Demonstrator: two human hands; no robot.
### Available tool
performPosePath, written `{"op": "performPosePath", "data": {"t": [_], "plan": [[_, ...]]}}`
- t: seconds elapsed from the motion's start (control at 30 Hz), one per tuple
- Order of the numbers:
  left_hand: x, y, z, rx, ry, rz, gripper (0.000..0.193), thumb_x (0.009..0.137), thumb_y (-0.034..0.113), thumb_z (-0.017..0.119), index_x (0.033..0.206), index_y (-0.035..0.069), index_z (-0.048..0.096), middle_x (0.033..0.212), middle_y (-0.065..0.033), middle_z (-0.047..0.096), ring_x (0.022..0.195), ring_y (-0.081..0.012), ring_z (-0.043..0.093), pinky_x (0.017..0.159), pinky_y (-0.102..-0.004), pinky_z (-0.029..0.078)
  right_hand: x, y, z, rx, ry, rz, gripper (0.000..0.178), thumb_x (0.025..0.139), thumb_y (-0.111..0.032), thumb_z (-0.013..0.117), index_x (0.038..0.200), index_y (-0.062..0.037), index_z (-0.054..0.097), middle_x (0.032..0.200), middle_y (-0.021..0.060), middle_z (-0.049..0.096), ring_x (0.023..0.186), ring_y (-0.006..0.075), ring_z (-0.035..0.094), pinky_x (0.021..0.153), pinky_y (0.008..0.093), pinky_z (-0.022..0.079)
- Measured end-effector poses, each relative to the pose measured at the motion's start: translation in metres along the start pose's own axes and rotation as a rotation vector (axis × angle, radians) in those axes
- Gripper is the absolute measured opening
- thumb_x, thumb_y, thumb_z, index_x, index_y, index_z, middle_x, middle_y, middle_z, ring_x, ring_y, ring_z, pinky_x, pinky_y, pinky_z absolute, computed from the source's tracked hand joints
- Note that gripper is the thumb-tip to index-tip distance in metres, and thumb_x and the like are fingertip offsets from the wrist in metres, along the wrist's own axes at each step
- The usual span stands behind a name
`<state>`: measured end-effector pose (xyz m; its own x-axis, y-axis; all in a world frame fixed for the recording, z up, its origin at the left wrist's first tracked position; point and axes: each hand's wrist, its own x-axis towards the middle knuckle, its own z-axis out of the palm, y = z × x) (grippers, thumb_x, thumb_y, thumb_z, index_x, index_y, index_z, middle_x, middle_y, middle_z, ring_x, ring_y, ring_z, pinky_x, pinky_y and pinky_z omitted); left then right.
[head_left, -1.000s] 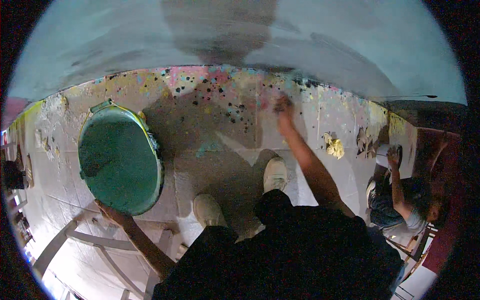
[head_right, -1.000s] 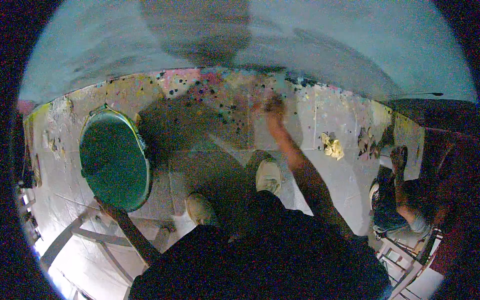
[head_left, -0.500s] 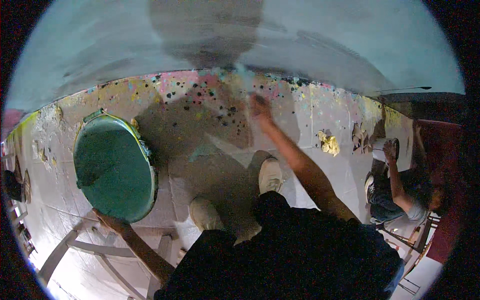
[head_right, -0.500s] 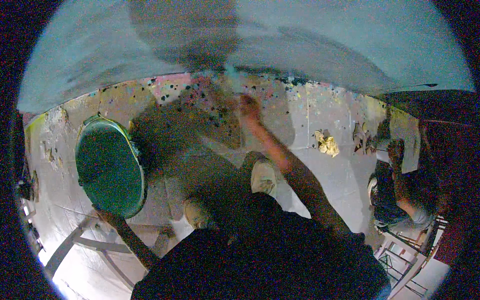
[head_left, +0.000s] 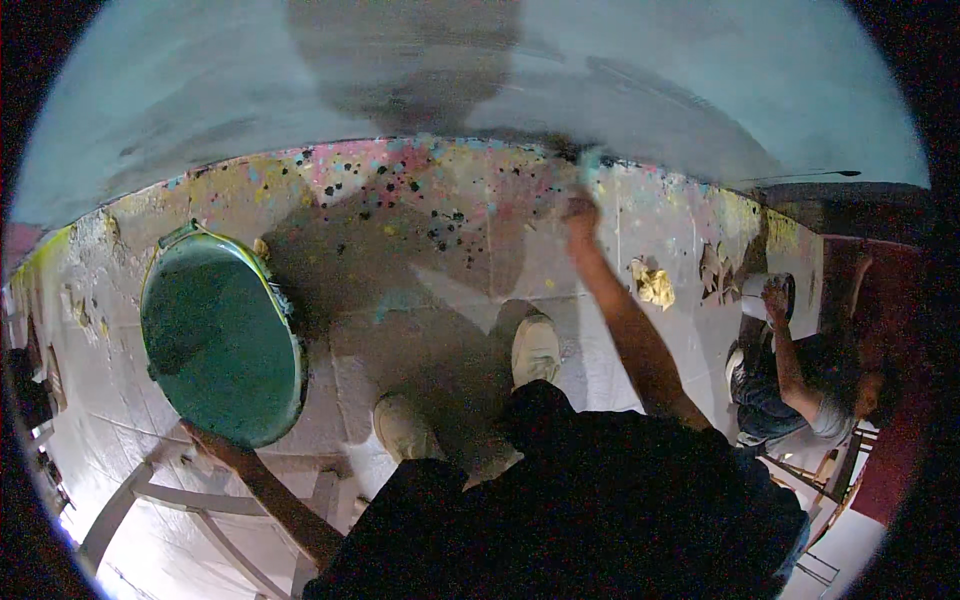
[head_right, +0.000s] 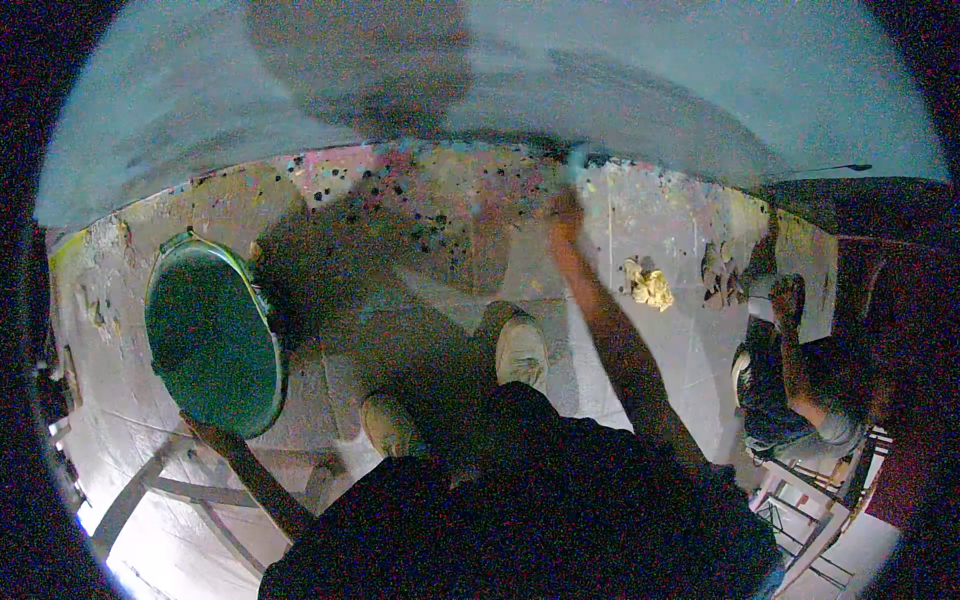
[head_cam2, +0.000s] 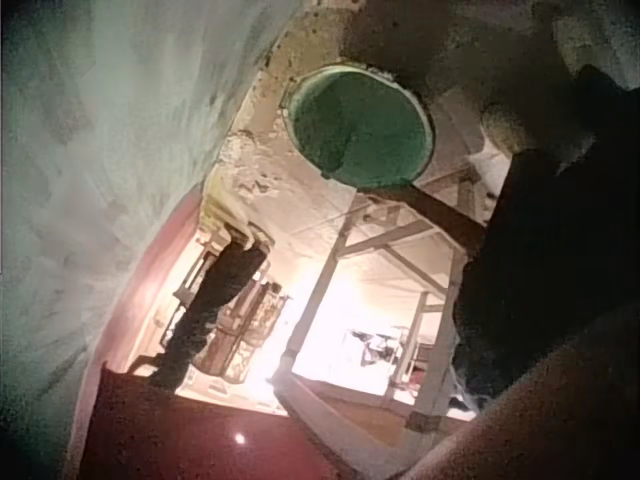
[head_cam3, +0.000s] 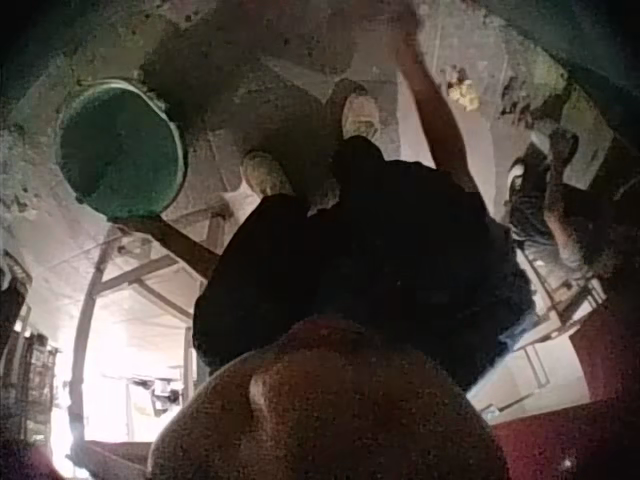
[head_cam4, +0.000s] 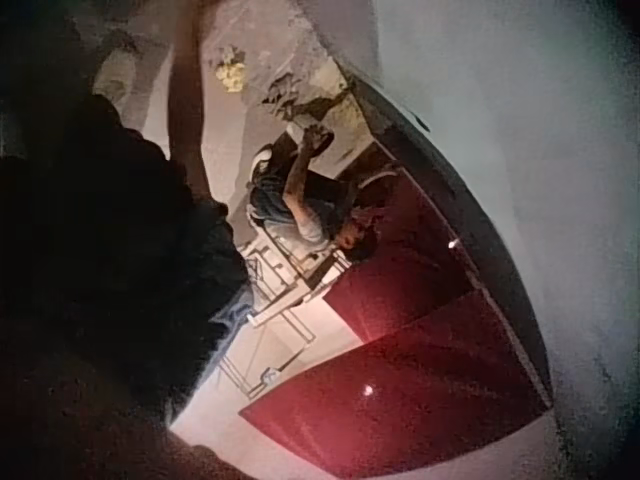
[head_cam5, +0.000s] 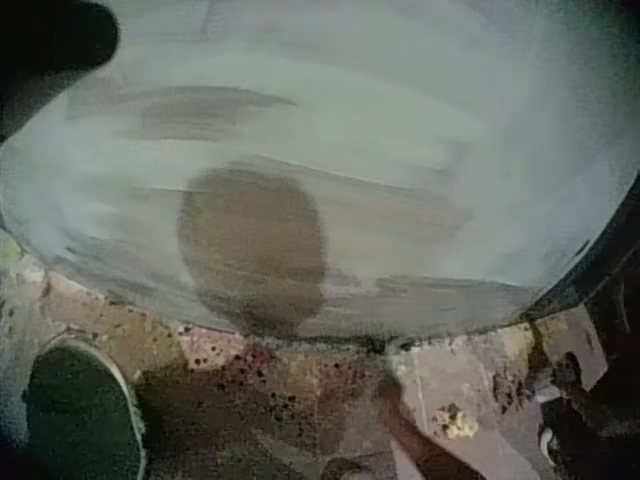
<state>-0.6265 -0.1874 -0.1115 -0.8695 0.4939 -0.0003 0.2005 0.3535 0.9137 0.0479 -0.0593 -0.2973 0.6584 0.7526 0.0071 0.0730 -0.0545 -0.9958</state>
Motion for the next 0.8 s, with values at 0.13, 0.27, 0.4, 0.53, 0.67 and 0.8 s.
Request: {"op": "performPosePath", "data": {"t": [0.13, 0.27, 0.4, 0.53, 0.67, 0.8], "plan": [[-0.012, 0.019, -0.003, -0.064, 0.008, 0.012, 0.047, 0.086, 0.042, 0.035, 0.106, 0.003, 0.053, 0.1, -0.0143, 0.056, 0.081, -0.0259, 0.056, 0.069, -0.0397, 0.049, -0.156, -0.118, 0.152, -0.366, -0.552, -0.106, 0.038, 0.084, -0.04, 0.046, 0.078, -0.0029, 0.053, 0.056, 0.0025, 0.041, 0.052, 0.0111, 0.039, 0.049, 0.0302, 0.034], [0.02, -0.038, -0.031, 0.052, 0.029, 0.097, 0.046, 0.086, 0.041, 0.036, 0.105, 0.003, 0.054, 0.099, -0.0141, 0.056, 0.081, -0.0266, 0.056, 0.069, -0.0404, 0.049, -0.198, -0.179, 0.206, -0.269, -0.834, 0.075, 0.041, 0.083, -0.039, 0.049, 0.072, 0.0005, 0.05, 0.052, 0.0036, 0.04, 0.049, 0.0121, 0.039, 0.046, 0.0303, 0.032], [0.054, -0.002, -0.055, -0.791, -0.345, -1.064, 0.042, 0.085, 0.038, 0.044, 0.102, 0.001, 0.054, 0.1, -0.0141, 0.056, 0.082, -0.0264, 0.055, 0.069, -0.0412, 0.049, -0.171, -0.163, 0.23, -0.158, -0.734, -0.23, 0.036, 0.083, -0.037, 0.05, 0.075, -0.0019, 0.051, 0.059, 0.0022, 0.045, 0.05, 0.0119, 0.041, 0.045, 0.0293, 0.032], [0.003, -0.013, -0.014, -0.228, 0.054, -0.084, 0.043, 0.086, 0.038, 0.043, 0.101, 0.0, 0.053, 0.101, -0.0143, 0.056, 0.084, -0.0261, 0.055, 0.07, -0.0402, 0.049, -0.121, -0.175, 0.172, 0.018, -0.529, 0.288, 0.029, 0.082, -0.034, 0.054, 0.093, -0.0069, 0.053, 0.071, 0.0, 0.049, 0.056, 0.0098, 0.044, 0.048, 0.0262, 0.036], [0.006, -0.02, -0.016, -0.281, 0.042, -0.096, 0.045, 0.086, 0.04, 0.043, 0.103, 0.0, 0.052, 0.102, -0.0136, 0.054, 0.085, -0.0263, 0.054, 0.07, -0.0395, 0.049, -0.119, -0.185, 0.094, 0.349, -0.032, 0.397, 0.028, 0.083, -0.029, 0.054, 0.103, -0.0098, 0.051, 0.076, -0.0014, 0.048, 0.062, 0.0073, 0.045, 0.051, 0.0233, 0.037], [0.011, -0.031, -0.016, -0.379, 0.063, -0.215, 0.047, 0.086, 0.042, 0.041, 0.103, 0.0, 0.051, 0.102, -0.0129, 0.054, 0.084, -0.0264, 0.054, 0.068, -0.04, 0.049, -0.118, -0.175, 0.074, 0.43, 0.046, 0.421, 0.029, 0.083, -0.028, 0.054, 0.105, -0.0096, 0.05, 0.08, -0.002, 0.047, 0.066, 0.0086, 0.046, 0.054, 0.0239, 0.037]]}}
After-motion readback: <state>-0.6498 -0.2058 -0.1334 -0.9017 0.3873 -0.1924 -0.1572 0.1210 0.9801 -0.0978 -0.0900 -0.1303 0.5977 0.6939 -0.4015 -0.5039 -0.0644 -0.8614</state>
